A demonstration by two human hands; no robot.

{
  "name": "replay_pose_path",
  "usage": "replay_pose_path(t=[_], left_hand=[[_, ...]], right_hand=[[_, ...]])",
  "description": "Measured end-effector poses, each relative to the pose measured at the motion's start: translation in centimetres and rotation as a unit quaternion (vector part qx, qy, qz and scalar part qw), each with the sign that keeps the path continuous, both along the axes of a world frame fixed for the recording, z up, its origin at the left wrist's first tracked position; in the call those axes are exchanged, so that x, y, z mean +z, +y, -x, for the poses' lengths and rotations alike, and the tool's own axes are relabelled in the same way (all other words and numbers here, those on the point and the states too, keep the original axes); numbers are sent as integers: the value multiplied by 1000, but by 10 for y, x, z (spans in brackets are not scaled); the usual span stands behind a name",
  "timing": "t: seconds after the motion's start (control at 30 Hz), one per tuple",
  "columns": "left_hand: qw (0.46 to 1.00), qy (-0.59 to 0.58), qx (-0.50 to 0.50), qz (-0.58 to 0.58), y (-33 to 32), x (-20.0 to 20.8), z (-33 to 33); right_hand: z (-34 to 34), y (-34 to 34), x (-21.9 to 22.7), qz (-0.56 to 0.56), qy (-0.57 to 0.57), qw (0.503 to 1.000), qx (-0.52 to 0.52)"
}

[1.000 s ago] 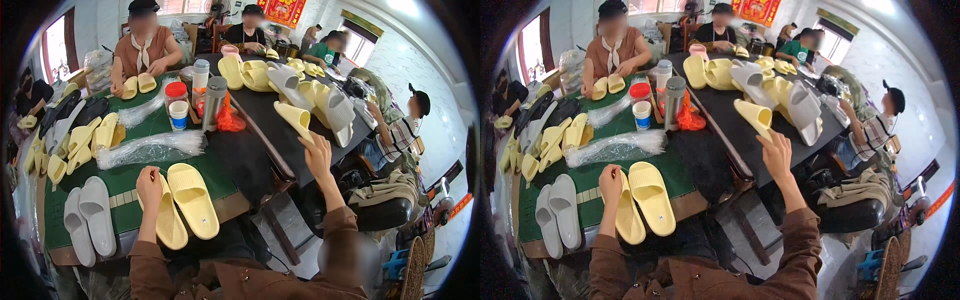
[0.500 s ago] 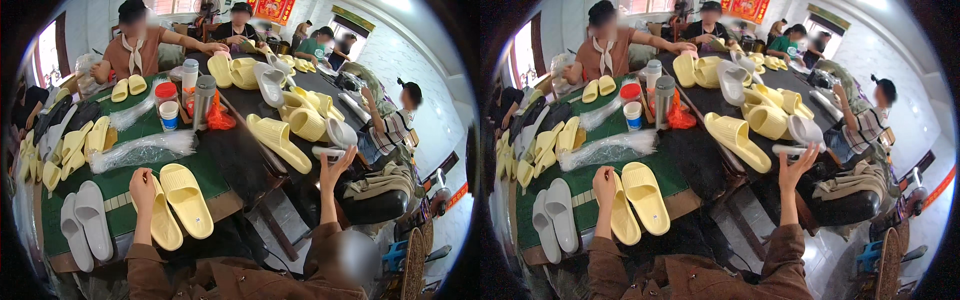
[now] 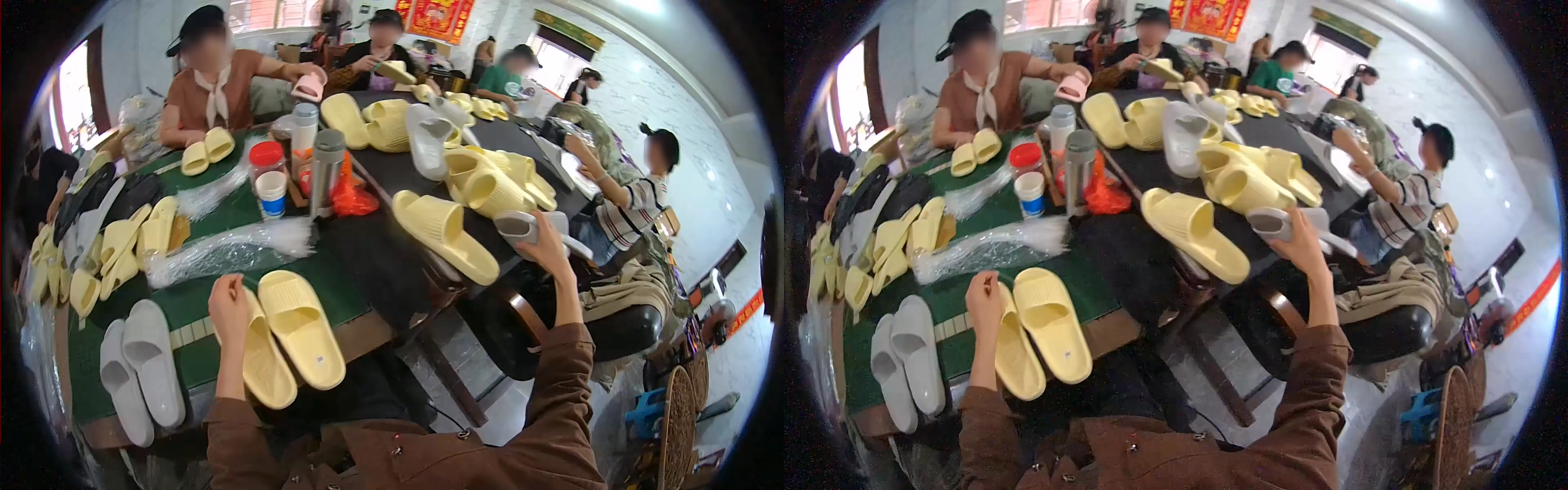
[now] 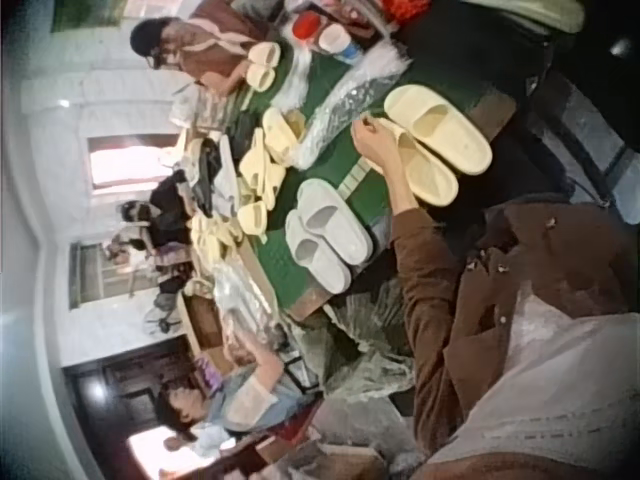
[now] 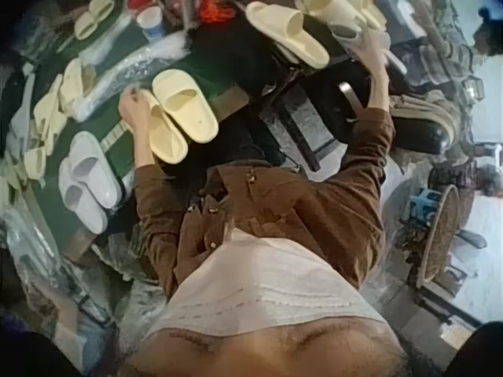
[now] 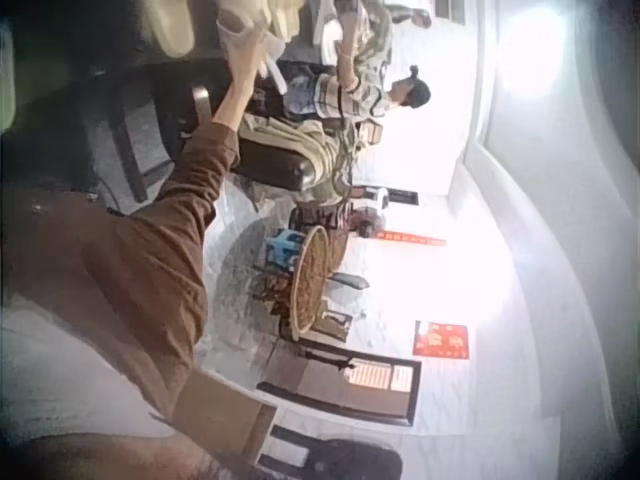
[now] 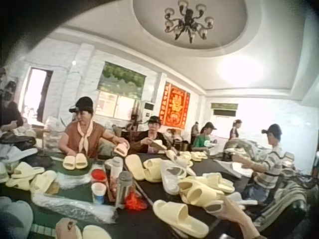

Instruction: The person sits at a table in a workshop and assembles yellow and white plastic slippers. They pick up pairs of slippers, insert small fasteners into the straps, and place the finished pairs on the table. Other workers are visible in the background performing similar tasks.

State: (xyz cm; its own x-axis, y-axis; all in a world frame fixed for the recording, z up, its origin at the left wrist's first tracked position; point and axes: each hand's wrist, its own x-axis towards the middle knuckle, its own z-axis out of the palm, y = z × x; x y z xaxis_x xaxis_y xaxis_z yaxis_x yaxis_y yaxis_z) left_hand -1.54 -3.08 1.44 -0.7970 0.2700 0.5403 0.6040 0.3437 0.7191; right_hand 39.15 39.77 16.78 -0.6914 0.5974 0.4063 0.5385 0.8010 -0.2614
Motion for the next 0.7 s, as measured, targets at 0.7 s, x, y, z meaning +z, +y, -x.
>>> replay_pose_path(t=[0.7], left_hand=[[966, 54, -33, 251, -18, 4, -137]], right_hand=[[65, -167, 62, 114, 486, 861, 101]])
